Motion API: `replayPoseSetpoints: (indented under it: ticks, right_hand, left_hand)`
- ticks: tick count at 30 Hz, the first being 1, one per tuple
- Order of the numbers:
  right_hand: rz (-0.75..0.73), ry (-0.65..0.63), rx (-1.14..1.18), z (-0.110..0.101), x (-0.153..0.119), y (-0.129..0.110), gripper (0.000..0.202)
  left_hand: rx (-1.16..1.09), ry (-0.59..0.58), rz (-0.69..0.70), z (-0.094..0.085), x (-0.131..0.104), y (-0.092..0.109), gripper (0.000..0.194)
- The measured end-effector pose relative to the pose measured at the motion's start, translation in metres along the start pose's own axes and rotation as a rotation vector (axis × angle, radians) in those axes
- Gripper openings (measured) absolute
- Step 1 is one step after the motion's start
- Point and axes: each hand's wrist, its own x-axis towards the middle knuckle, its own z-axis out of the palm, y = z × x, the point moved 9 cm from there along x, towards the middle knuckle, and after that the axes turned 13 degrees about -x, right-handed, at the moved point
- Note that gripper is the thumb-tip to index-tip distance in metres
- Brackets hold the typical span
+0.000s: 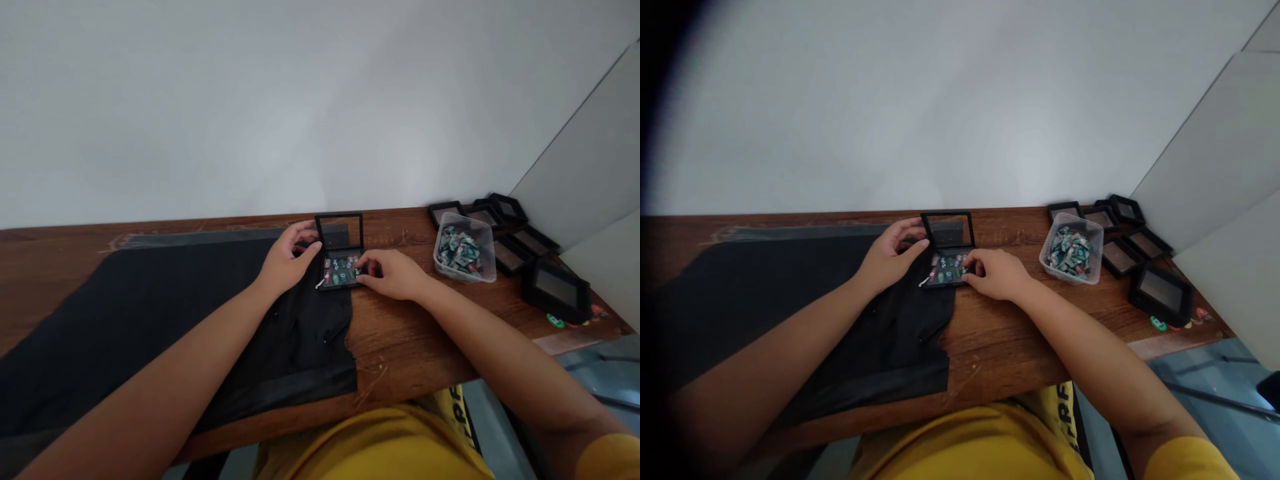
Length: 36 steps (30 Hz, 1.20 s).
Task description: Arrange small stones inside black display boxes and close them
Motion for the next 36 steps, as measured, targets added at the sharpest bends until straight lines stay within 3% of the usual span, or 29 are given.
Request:
replayPoseSetpoints:
  ticks: [8, 18, 21, 30, 34, 36]
  right_hand:
    - [0.012, 0.012, -0.016, -0.001, 0.000, 0.002, 0.019]
    - [-0.002, 0.013, -0.004, -0.001, 0.000, 0.003, 0.022]
    - [0.000, 0.075, 0.032, -0.007, 0.000, 0.007, 0.019]
    - [-0.005, 0.492, 0.285, -0.039, -0.007, 0.022, 0.029]
    - [-0.053, 0.462, 0.306, -0.036, -0.005, 0.020, 0.052]
    - [-0.098, 0.398, 0.286, -0.031, -0.003, 0.014, 0.052]
  left_hand:
    - [0.080, -0.039, 0.011, 0.004, 0.001, 0.001, 0.046]
    - [0.118, -0.060, -0.006, 0.007, 0.008, -0.001, 0.028]
    - [0.116, -0.074, -0.011, 0.008, 0.008, -0.001, 0.025]
    - [-0.023, -0.176, 0.013, 0.016, 0.005, 0.001, 0.025]
    - [-0.040, -0.219, -0.011, 0.016, 0.004, -0.001, 0.030]
    - [-0.006, -0.216, -0.022, 0.012, 0.003, 0.000, 0.033]
